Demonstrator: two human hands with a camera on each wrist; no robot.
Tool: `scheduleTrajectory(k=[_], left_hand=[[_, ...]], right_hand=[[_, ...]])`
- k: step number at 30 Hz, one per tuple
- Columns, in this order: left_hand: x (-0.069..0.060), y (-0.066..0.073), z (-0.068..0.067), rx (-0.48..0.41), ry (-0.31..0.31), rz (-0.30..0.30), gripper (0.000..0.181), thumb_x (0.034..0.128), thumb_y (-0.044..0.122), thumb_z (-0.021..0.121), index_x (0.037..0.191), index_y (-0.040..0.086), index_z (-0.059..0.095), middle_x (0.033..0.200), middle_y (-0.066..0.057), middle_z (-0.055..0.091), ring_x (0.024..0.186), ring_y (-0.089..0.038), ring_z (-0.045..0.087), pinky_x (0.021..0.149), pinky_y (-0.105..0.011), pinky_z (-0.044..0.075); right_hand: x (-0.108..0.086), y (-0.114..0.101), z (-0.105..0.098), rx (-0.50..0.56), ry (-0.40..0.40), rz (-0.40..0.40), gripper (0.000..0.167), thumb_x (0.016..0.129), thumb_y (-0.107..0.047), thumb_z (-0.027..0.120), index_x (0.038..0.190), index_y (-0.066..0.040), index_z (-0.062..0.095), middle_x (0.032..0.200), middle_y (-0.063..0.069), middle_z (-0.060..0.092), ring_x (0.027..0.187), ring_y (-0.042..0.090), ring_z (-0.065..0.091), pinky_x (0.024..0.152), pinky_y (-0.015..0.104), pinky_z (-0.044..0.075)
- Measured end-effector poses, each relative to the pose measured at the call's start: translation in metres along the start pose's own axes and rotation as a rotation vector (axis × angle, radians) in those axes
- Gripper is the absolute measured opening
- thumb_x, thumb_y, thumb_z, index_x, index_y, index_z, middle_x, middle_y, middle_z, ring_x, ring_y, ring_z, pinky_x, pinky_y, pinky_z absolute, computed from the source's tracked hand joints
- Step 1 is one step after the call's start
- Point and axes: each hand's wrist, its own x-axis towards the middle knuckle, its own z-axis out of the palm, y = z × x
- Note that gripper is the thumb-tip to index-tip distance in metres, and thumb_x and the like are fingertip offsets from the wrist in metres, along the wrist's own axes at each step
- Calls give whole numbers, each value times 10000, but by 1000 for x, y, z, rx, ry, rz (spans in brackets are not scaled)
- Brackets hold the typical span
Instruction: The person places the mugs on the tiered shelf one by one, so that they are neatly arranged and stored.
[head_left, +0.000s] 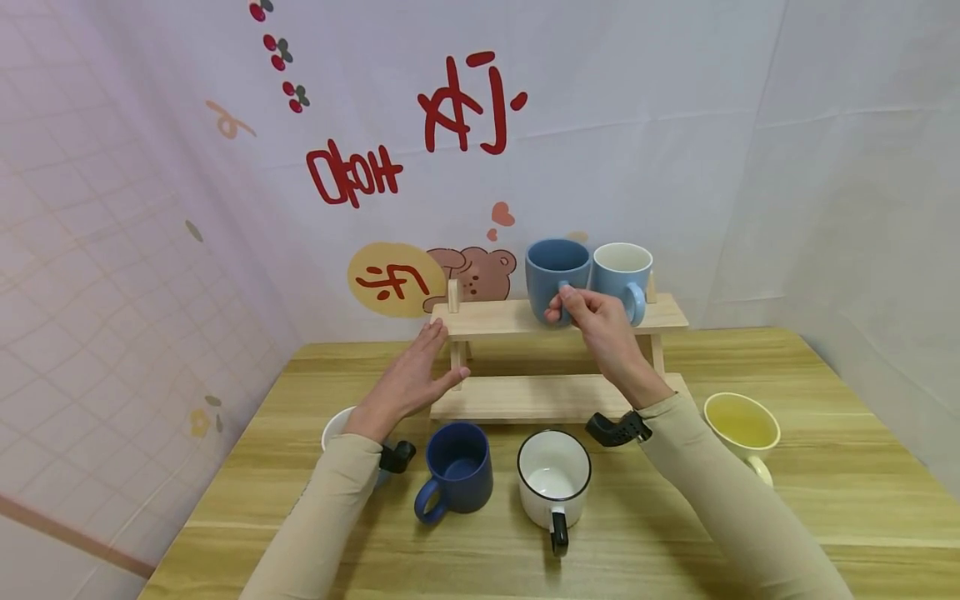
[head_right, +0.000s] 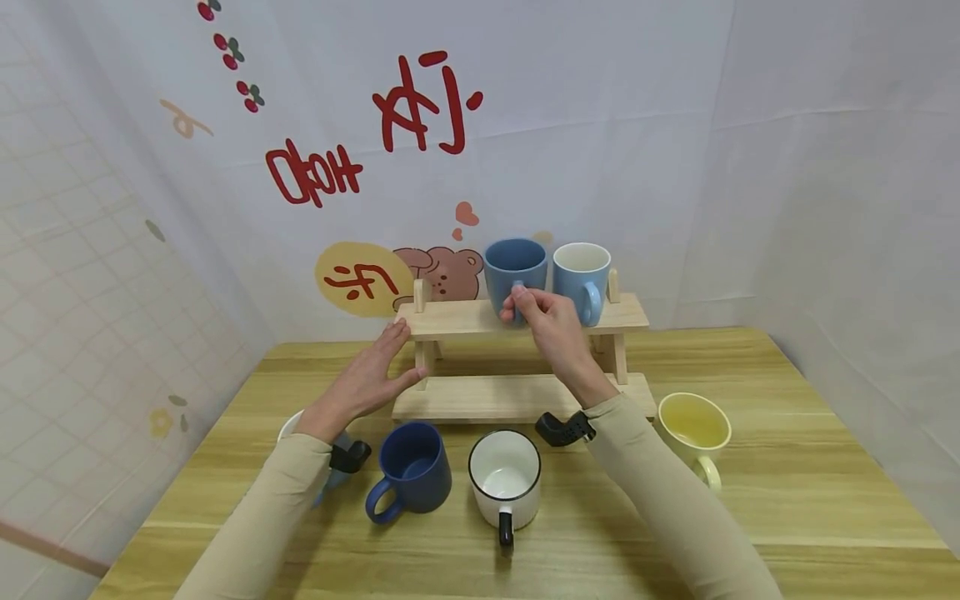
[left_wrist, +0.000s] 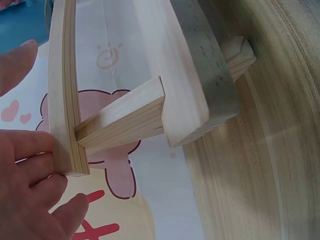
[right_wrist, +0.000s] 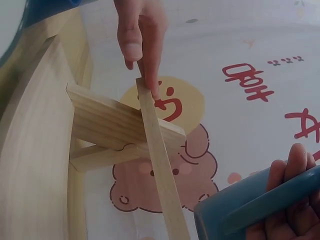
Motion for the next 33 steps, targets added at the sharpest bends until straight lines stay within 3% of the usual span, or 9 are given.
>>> scheduleTrajectory(k=[5,12,20,25,33], left_hand=[[-1,-1,1,-2,7,2,894,1002,540,617,1616,-13,276,1710,-149,173,1583,-317,133,1241,-534,226],[0,-1,2,-1,15,5,899,1001,551,611,1614,-15,278,1706,-154,183,1580,-326,147,1244,-523,221],[1,-2,2,-2,21,16,900,1003,534,621,1612,-27,269,1707,-167,171,1578,-347,146,1243,-531,216],[1,-1,1,-4,15,13,907,1007,547,606,1614,-31,260,1708,-169,165,1583,-332,117,1249,-535,200],[-1,0,1,-3,5,12,913,1010,559,590,1616,-33,250,1709,-172,159,1586,-318,94,1254,-537,178]], right_hand=[[4,4,3,-2,2,-1,483,1090,-366,546,1082,96,685,875,21,736,995,172,668,1041,339,478],[8,9,4,-32,3,5,496,1089,-392,538,1086,79,692,957,202,734,1037,184,655,1088,398,442],[12,9,3,-68,16,34,510,1088,-427,525,1115,53,695,1036,255,729,1194,220,607,1156,434,379],[12,9,2,-119,3,49,539,1080,-477,512,1154,20,706,1093,232,738,1280,247,575,1176,470,356],[-1,5,-4,-195,2,21,526,1086,-470,506,1272,-8,677,1216,159,708,1253,282,588,1146,502,392]])
